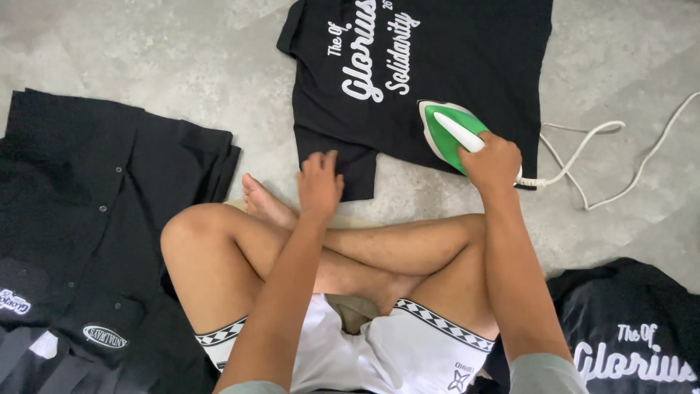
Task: The person is smoothing out black shirts on the floor and using an iron to remove wrinkles from the fabric.
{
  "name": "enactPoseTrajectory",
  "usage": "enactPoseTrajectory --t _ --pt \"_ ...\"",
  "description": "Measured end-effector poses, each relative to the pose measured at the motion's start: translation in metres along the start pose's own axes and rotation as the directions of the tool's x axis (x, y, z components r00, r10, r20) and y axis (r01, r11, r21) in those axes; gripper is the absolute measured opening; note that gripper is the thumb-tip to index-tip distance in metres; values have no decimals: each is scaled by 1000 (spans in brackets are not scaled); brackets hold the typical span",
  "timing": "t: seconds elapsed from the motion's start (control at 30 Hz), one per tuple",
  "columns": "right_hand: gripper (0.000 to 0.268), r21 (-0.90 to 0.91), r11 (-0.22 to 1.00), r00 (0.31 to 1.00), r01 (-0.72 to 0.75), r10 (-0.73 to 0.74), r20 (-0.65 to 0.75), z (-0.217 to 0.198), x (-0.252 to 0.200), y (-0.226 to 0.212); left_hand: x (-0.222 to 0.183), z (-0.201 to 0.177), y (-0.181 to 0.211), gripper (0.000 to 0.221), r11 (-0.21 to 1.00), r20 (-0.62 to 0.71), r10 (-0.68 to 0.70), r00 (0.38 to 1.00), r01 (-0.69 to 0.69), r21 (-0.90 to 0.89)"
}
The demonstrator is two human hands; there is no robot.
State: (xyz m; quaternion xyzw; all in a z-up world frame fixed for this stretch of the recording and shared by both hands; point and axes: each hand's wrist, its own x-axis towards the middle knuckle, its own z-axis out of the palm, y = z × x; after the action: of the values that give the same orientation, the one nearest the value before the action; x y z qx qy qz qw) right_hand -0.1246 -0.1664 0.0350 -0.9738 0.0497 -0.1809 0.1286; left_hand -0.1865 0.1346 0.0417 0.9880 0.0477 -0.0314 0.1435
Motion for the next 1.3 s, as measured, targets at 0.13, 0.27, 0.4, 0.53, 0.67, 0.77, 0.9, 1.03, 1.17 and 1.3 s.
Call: enactPoseTrajectory --t 0.13,0.27,0.4,0.53,0.67,0.77,0.9,1.03,1.17,1.3 --pt "27 -9 1000 1000 -2 2 27 2 -2 0 0 42 12 47 967 226 227 947 -248 67" --pt "31 -51 998 997 41 -38 71 10 -1 5 1 73 9 46 940 367 263 892 -323 111" --pt "44 128 978 930 167 -199 310 -46 0 -57 -13 55 9 54 908 481 265 836 -384 168" --pt "49 83 935 836 345 -346 426 -46 1 -124 -14 41 8 58 909 556 153 817 -337 246" --pt "54 62 869 644 491 -411 645 -14 -7 -166 -15 27 -17 65 872 659 -154 736 -212 441" --pt "55 75 839 571 539 -429 700 16 -12 -182 -11 51 -31 64 879 696 -219 684 -172 446" --pt "58 59 794 496 605 -434 752 34 -5 -196 -15 25 -14 55 829 723 -227 652 -260 495" --pt "63 -41 922 644 384 -235 728 40 -4 -220 -7 26 -12 57 828 756 -209 621 -299 475" --pt "62 -47 944 664 325 -193 722 44 -4 -239 -5 29 -11 56 827 774 -211 597 -313 467" --pt "66 -91 974 744 208 -97 662 70 15 -235 -3 37 -8 57 825 786 -200 585 -333 457"
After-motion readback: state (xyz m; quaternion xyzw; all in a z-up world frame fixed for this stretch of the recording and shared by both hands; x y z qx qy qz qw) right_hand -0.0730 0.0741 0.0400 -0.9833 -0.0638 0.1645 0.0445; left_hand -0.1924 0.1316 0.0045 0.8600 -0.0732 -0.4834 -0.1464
